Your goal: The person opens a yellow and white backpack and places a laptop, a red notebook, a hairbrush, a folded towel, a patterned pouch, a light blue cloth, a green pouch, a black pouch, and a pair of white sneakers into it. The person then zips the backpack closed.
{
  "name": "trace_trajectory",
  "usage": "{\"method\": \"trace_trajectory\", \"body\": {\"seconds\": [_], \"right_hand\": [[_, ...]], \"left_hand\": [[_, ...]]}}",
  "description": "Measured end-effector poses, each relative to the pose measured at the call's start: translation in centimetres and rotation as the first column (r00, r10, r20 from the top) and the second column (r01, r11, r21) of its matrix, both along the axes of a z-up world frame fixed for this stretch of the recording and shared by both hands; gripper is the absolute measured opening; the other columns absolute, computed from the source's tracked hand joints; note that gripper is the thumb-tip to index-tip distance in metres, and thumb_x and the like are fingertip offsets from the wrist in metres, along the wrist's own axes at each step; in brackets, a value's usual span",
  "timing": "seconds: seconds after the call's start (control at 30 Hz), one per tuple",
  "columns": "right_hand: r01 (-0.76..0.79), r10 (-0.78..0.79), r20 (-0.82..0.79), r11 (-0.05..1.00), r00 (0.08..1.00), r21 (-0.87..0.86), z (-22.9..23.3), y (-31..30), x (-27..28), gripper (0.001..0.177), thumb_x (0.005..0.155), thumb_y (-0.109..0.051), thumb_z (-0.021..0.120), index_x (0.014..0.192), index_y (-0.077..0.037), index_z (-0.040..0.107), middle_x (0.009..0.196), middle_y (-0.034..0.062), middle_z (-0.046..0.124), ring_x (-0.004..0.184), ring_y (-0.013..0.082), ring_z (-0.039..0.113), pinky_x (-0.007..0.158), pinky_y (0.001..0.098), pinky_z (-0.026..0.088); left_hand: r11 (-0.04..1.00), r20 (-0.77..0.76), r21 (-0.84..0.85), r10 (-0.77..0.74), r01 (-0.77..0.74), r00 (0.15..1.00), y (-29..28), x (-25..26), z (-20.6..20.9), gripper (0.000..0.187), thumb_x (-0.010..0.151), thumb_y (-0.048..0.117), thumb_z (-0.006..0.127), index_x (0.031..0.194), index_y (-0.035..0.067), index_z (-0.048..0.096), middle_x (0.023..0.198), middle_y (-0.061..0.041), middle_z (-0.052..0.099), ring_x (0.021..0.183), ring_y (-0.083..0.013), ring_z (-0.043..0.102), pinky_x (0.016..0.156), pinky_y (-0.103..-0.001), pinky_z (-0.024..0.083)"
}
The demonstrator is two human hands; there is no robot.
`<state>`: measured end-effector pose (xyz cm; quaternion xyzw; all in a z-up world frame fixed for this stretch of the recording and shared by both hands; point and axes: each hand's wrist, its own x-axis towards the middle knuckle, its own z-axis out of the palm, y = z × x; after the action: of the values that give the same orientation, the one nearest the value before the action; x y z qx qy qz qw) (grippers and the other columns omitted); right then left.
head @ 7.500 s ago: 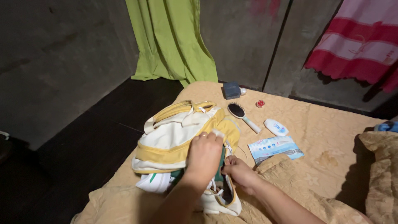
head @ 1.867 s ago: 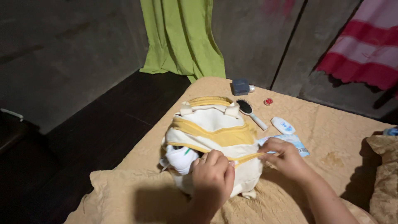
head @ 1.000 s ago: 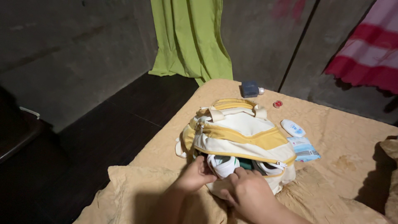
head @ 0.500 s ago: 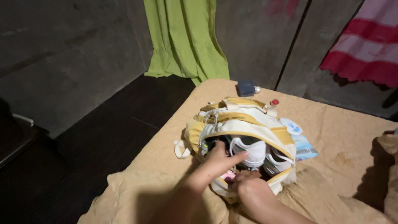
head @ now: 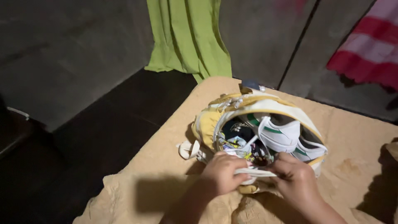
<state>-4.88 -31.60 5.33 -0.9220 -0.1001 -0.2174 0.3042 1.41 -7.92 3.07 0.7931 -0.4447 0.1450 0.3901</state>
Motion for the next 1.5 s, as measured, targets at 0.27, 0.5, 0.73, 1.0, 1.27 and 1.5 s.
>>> {"method": "trace_trajectory", "body": {"seconds": [0.27, 0.5, 0.73, 1.0, 1.27, 1.5], "right_hand": [[-0.345, 0.326, -0.139, 0.928, 0.935, -0.142, 8.6, -2.9, 0.2, 0.02, 0.08, -0.026, 0.086, 0.097, -0.017, 0.082, 0.091, -0.0002, 0.074, 0.087, 0.0176, 0.066, 0.075, 0.0318, 0.054], [-0.213, 0.288, -0.003, 0.703, 0.958, -0.679, 13.1, 5.0, 6.2, 0.06, 0.06, -0.021, 0.08, 0.118, -0.008, 0.07, 0.106, 0.0114, 0.062, 0.101, 0.0338, 0.06, 0.081, 0.0442, 0.048], [-0.229, 0.379, 0.061, 0.672, 0.923, -0.704, 10.5, 6.0, 4.9, 0.014, 0.075, -0.021, 0.077, 0.084, -0.01, 0.075, 0.093, 0.0057, 0.067, 0.091, 0.0273, 0.062, 0.076, 0.0408, 0.049], [-0.61, 0.658, -0.07, 0.646, 0.75, -0.46, 5.7, 8.6, -1.6, 0.011, 0.075, -0.016, 0.075, 0.075, -0.006, 0.071, 0.081, 0.0114, 0.066, 0.073, 0.03, 0.065, 0.06, 0.043, 0.053], [-0.47, 0.584, -0.173, 0.405, 0.793, -0.784, 0.3, 6.4, -1.7, 0.015, 0.081, -0.017, 0.063, 0.08, -0.004, 0.069, 0.092, 0.0097, 0.064, 0.084, 0.0262, 0.063, 0.066, 0.0386, 0.05], [-0.393, 0.525, -0.192, 0.301, 0.829, -0.869, -0.4, 4.3, -2.9, 0.031, 0.076, -0.023, 0.063, 0.101, -0.006, 0.069, 0.094, 0.008, 0.062, 0.09, 0.026, 0.059, 0.072, 0.0369, 0.045]], "left_hand": [[0.994, -0.16, -0.057, -0.104, 0.096, 0.982, -1.0, -1.4, 2.7, 0.018, 0.09, 0.025, 0.074, 0.086, 0.009, 0.067, 0.081, -0.008, 0.066, 0.08, -0.0287, 0.068, 0.074, -0.042, 0.052], [0.995, -0.087, 0.089, -0.033, 0.04, 0.996, -0.9, -3.1, 1.0, 0.023, 0.092, 0.033, 0.077, 0.087, 0.012, 0.07, 0.083, -0.005, 0.067, 0.088, -0.0275, 0.068, 0.081, -0.044, 0.047], [0.916, -0.046, 0.342, 0.241, -0.211, 0.97, 5.7, -4.6, -2.7, 0.038, 0.068, 0.04, 0.082, 0.092, 0.011, 0.072, 0.084, -0.011, 0.069, 0.08, -0.0314, 0.069, 0.071, -0.045, 0.055], [0.929, -0.492, 0.16, 0.368, -0.334, 0.789, 1.5, -4.8, -8.1, 0.015, 0.084, 0.022, 0.075, 0.087, 0.007, 0.075, 0.081, -0.019, 0.072, 0.083, -0.0402, 0.07, 0.071, -0.05, 0.055], [0.95, -0.612, -0.009, 0.241, -0.311, 0.753, 1.7, -4.4, -8.3, 0.016, 0.077, 0.007, 0.076, 0.093, 0.008, 0.074, 0.083, -0.013, 0.075, 0.075, -0.0271, 0.071, 0.07, -0.039, 0.056], [0.876, -0.898, 0.21, 0.348, -0.435, 0.268, 4.4, -0.4, -9.3, 0.025, 0.079, 0.001, 0.078, 0.1, 0.003, 0.064, 0.083, -0.007, 0.07, 0.072, -0.0193, 0.068, 0.067, -0.035, 0.056]]}}
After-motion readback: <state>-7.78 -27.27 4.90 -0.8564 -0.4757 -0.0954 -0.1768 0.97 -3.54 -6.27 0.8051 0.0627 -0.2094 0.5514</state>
